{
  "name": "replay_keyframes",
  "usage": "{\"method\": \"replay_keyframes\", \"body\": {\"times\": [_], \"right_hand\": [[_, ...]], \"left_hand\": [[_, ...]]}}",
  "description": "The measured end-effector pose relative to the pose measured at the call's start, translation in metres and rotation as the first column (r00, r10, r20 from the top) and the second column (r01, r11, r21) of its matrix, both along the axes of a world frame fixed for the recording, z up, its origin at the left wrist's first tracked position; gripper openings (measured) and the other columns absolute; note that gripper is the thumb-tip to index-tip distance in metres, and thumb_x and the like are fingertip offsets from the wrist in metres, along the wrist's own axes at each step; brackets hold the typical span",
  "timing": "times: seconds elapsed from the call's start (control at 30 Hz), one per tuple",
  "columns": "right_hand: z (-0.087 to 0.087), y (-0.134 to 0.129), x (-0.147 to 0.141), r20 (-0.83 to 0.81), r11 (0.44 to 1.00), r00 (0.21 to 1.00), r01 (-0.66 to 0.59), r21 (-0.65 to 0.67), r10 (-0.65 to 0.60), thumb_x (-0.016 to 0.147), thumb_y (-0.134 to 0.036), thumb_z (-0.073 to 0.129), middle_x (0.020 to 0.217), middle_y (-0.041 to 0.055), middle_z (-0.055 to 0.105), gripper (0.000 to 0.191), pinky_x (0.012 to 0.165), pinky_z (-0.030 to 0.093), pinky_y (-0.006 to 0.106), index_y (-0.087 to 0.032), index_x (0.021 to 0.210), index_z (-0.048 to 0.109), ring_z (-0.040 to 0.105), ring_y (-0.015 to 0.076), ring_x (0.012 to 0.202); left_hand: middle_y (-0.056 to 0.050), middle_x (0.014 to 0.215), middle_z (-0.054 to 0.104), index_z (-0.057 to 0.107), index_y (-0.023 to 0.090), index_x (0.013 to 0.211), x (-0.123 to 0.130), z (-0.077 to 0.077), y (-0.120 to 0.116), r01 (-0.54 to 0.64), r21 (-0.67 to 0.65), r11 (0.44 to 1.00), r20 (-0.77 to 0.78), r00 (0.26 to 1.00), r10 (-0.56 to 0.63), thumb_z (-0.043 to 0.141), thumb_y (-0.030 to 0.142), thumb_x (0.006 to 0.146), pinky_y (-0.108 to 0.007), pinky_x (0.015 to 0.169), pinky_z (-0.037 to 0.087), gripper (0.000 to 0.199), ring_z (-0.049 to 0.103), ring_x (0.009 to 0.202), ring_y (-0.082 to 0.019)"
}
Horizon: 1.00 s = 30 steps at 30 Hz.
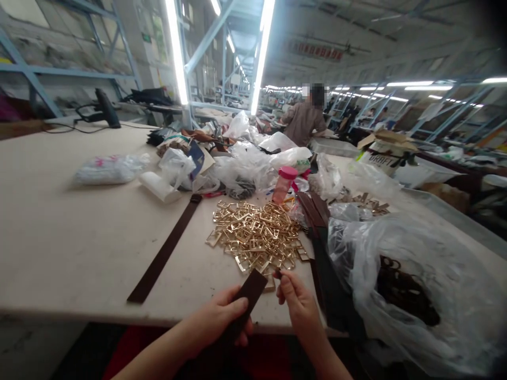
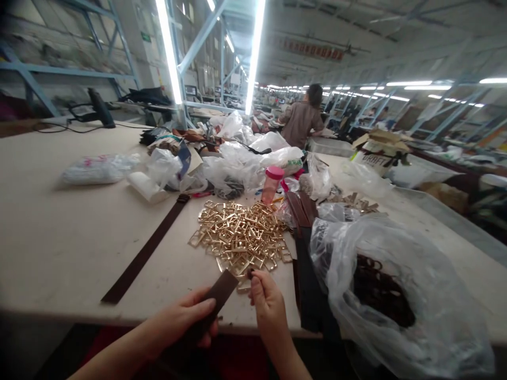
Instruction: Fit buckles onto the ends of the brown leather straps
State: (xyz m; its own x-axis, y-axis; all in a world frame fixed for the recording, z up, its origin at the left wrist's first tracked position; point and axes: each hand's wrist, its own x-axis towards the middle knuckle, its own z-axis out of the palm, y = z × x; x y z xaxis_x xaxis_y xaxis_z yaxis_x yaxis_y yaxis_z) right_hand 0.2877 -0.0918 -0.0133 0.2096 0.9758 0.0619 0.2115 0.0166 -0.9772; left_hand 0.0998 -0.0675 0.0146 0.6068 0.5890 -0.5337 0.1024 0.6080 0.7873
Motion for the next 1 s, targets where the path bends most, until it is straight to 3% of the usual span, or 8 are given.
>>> {"method": "replay_keyframes", "body": {"times": [0.13,0.27,0.43,0.6,0.7,0.83,0.93,1.0], "right_hand": [[-0.018,0.01,-0.027,-0.124,0.997,0.992,-0.02,-0.07,0.011,0.083,-0.05,0.047,0.072,0.002,0.055,0.034,0.052,0.041,0.026,-0.018,0.095,0.05,0.048,0.0129,0.057],[-0.016,0.012,-0.04,-0.303,0.995,0.952,0.001,-0.096,-0.03,0.073,-0.044,0.064,0.08,0.0004,0.056,0.048,0.05,0.04,0.023,-0.022,0.109,0.041,0.049,0.0121,0.06],[-0.009,0.007,-0.05,-0.372,0.977,0.928,-0.096,-0.188,0.02,0.068,-0.041,0.07,0.095,0.0062,0.06,0.042,0.061,0.045,0.026,-0.017,0.1,0.057,0.054,0.016,0.075],[-0.013,0.0,-0.051,-0.431,0.971,0.902,-0.089,-0.223,-0.016,0.078,-0.05,0.057,0.093,0.0041,0.062,0.035,0.072,0.048,0.031,-0.019,0.094,0.057,0.057,0.016,0.078],[-0.017,-0.002,-0.048,-0.474,0.972,0.88,-0.078,-0.22,-0.037,0.074,-0.045,0.065,0.085,0.0004,0.061,0.028,0.071,0.047,0.028,-0.019,0.085,0.057,0.056,0.0146,0.078],[-0.019,-0.005,-0.046,-0.591,0.93,0.805,-0.187,-0.316,-0.039,0.066,-0.035,0.074,0.087,-0.0003,0.062,0.031,0.067,0.045,0.024,-0.021,0.091,0.061,0.055,0.0126,0.076],[-0.02,-0.008,-0.048,-0.662,0.859,0.749,-0.347,-0.375,0.013,0.065,-0.034,0.075,0.085,0.0025,0.063,0.032,0.069,0.045,0.024,-0.016,0.09,0.065,0.056,0.0131,0.075],[-0.021,-0.008,-0.047,-0.681,0.854,0.732,-0.358,-0.377,0.007,0.066,-0.032,0.074,0.083,0.0025,0.064,0.029,0.069,0.045,0.023,-0.015,0.088,0.066,0.056,0.0126,0.074]], "left_hand": [[-0.001,0.066,0.063,0.045,0.018,0.107,-0.017,-0.003,-0.002,-0.043,0.012,0.999,0.006,0.999,0.043,0.051,0.048,0.076,-0.02,0.049,0.038,0.044,0.056,0.05,-0.011],[-0.002,0.066,0.064,0.044,0.018,0.109,-0.021,-0.007,-0.003,-0.047,-0.009,0.999,0.036,0.998,0.047,0.044,0.04,0.079,-0.02,0.049,0.039,0.037,0.057,0.05,-0.011],[0.0,0.067,0.06,0.045,0.017,0.107,-0.02,-0.012,-0.002,-0.042,0.105,0.994,-0.016,0.999,0.044,0.038,0.035,0.082,-0.02,0.049,0.038,0.032,0.054,0.05,-0.01],[-0.001,0.067,0.059,0.048,0.014,0.102,-0.023,-0.015,-0.003,-0.001,0.236,0.972,-0.067,0.998,0.017,0.037,0.035,0.082,-0.021,0.047,0.037,0.031,0.053,0.049,-0.01],[-0.001,0.065,0.06,0.048,0.015,0.103,-0.027,-0.014,-0.005,0.065,0.153,0.986,-0.041,0.997,-0.06,0.037,0.035,0.082,-0.02,0.045,0.038,0.031,0.053,0.048,-0.01],[0.0,0.058,0.06,0.051,0.016,0.096,-0.029,-0.013,-0.005,0.175,0.001,0.985,0.003,0.985,-0.175,0.04,0.029,0.078,-0.019,0.042,0.037,0.025,0.052,0.043,-0.011],[0.0,0.055,0.059,0.053,0.015,0.093,-0.027,-0.017,-0.004,0.194,-0.063,0.979,0.039,0.981,-0.191,0.042,0.026,0.075,-0.019,0.042,0.038,0.024,0.052,0.042,-0.011],[-0.002,0.061,0.063,0.053,0.014,0.094,-0.029,-0.021,-0.005,0.175,-0.122,0.977,0.099,0.982,-0.164,0.045,0.032,0.077,-0.02,0.046,0.041,0.026,0.056,0.048,-0.012]]}}
